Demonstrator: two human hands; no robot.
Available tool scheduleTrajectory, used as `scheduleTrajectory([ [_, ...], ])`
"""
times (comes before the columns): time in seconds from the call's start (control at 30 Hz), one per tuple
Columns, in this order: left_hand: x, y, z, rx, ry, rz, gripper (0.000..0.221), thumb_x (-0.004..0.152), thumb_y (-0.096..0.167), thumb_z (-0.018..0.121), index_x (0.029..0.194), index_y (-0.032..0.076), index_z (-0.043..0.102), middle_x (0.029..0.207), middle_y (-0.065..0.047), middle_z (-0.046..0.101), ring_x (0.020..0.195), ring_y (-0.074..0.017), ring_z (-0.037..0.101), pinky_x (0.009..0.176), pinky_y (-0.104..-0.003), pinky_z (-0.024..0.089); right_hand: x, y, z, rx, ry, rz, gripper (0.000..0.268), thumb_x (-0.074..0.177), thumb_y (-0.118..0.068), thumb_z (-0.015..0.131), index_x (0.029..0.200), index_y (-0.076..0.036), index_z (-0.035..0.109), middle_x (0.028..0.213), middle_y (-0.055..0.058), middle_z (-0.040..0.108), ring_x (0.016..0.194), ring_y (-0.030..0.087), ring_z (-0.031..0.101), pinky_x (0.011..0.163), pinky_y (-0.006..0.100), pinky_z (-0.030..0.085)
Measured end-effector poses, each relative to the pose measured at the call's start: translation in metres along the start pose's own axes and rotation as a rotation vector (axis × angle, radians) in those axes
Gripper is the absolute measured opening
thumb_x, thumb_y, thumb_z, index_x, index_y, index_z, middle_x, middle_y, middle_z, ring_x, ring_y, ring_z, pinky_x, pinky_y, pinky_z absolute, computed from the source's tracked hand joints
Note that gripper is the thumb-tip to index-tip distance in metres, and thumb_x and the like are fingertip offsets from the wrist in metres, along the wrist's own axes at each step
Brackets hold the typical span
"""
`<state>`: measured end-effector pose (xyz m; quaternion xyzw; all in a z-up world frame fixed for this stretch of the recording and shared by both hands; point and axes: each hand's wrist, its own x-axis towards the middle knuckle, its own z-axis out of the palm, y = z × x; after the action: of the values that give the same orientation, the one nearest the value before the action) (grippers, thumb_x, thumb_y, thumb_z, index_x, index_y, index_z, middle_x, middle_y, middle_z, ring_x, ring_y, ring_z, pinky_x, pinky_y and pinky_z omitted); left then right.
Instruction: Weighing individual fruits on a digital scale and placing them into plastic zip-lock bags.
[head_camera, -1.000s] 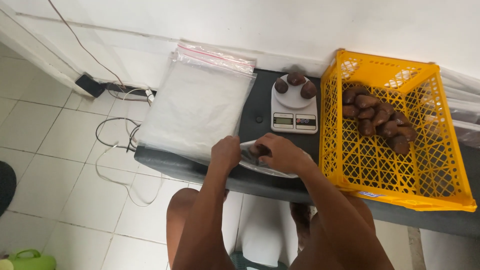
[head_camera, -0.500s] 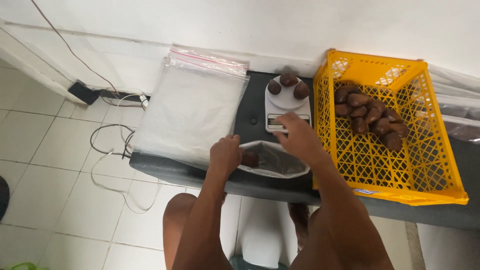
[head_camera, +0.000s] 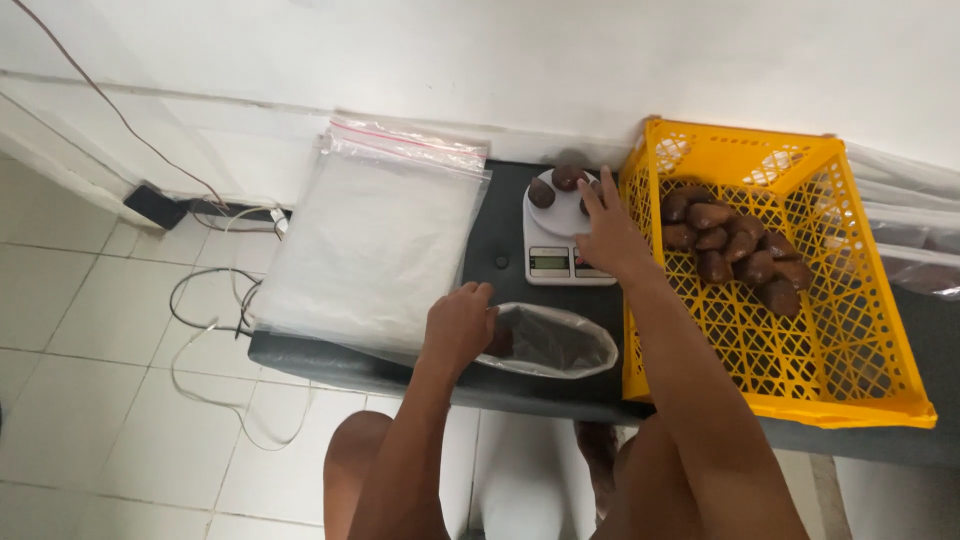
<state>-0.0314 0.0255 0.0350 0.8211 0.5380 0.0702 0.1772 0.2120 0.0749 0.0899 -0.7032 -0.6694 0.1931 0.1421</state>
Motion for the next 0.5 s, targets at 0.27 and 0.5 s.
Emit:
scheduleTrajectory([
  [0.27,0.004,0.004,0.007,-0.023,-0.019,0.014,0.028,0.101,0.025,0.061,0.121,0.008,0.069,0.098,-0.011,0.071,0.094,-0.0274,0.073,0.085,-0.041,0.060,0.033,0.058,0.039,-0.160,-0.037,0.062,0.071,0.091,-0.010,0.068,0.157,-0.010,0.043,0.165,0.022,0.013,0.147,0.055,0.030,0.111,0.059,0.051],
  [0.5,0.002,0.004,0.005,-0.036,-0.018,0.008,0.030,0.101,0.024,0.061,0.124,0.007,0.069,0.102,-0.012,0.072,0.096,-0.0285,0.074,0.086,-0.042,0.059,0.046,0.091,0.064,-0.157,0.028,-0.023,0.045,0.094,-0.006,0.057,0.137,-0.017,0.061,0.139,0.020,0.046,0.117,0.046,0.065,0.087,0.050,0.064],
])
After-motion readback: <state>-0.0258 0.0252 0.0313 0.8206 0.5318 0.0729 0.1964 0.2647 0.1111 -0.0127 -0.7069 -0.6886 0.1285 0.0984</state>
